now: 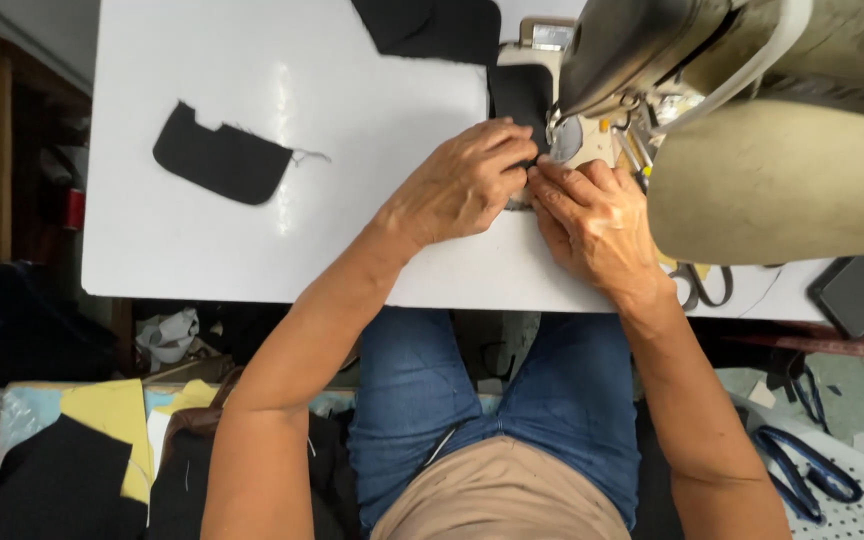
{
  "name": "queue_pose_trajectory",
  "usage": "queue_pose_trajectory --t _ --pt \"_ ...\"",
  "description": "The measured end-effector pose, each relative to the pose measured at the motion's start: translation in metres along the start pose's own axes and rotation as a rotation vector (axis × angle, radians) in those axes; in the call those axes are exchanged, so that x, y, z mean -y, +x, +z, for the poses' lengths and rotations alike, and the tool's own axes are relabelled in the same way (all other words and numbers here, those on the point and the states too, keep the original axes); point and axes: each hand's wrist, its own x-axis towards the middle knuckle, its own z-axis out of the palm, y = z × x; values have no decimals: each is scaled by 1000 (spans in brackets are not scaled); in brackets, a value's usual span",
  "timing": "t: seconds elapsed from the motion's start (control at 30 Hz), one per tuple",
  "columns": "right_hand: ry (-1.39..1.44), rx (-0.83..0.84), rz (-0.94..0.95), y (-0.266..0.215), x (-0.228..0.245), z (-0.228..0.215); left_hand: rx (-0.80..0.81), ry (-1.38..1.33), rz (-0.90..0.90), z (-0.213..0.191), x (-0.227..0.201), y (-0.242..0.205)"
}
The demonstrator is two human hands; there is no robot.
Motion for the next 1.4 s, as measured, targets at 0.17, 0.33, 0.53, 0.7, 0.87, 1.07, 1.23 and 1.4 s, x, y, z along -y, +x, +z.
queue_pose_trajectory --t 0.17,0.33,0.53,0.7,0.87,1.07,1.23,1.4 --pt "-95 -43 41 -4 13 1 192 -136 -138 23 1 -12" --pt "-77 -55 65 -7 15 1 182 -123 -147 -3 -5 0" --pt "-82 -36 44 -3 15 -5 98 -182 -68 -10 11 -4" --pt "-97 -15 49 -1 14 -6 158 -202 -96 -21 13 -2" --pt "-128 18 77 -4 13 -3 140 -196 -115 -28 11 1" --pt "-165 49 109 -2 14 -3 114 -169 -95 -25 12 -2" --pt "-105 88 172 -4 15 -4 135 -137 -101 -19 11 -5" --pt "-110 98 208 -7 12 -3 149 -104 -115 -15 10 -6"
